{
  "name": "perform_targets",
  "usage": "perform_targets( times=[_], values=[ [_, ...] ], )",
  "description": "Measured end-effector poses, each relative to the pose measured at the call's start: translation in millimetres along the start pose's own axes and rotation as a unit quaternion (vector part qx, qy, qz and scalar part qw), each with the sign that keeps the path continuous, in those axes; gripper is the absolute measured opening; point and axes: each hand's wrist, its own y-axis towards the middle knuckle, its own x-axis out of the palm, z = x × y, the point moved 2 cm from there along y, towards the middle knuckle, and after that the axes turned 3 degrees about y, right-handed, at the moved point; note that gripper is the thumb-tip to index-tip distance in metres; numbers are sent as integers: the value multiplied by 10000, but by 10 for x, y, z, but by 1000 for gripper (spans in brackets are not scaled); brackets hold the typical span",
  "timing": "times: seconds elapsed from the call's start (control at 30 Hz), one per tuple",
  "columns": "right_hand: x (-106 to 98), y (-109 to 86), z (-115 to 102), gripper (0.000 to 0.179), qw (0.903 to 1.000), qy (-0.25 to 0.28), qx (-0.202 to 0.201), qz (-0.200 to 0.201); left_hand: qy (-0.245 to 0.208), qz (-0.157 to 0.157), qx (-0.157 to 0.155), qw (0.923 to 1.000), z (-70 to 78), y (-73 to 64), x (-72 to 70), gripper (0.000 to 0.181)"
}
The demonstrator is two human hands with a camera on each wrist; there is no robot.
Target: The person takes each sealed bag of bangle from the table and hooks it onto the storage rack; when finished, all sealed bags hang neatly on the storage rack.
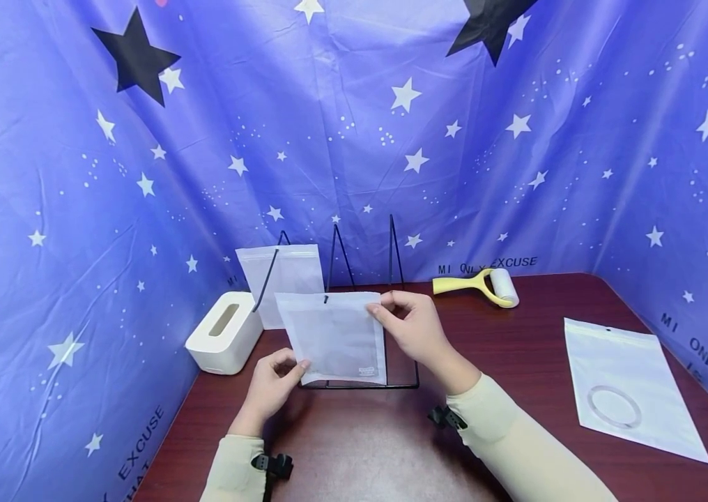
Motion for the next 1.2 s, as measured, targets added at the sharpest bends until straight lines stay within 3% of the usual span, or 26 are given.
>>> perform_targets(
  times=[0.37, 0.8, 1.2],
  values=[
    [6, 112, 42, 5, 9999, -8, -157, 13, 288, 293, 184, 9990, 26, 81, -33, 5],
    [-36, 262, 218, 10, 9998, -111, 82, 162, 608, 695, -48, 9957, 40, 255, -83, 10],
    [-59, 443, 313, 10, 9985, -494, 73, 203, 952, 1028, 179, 9900, 24, 414, -89, 8]
  ],
)
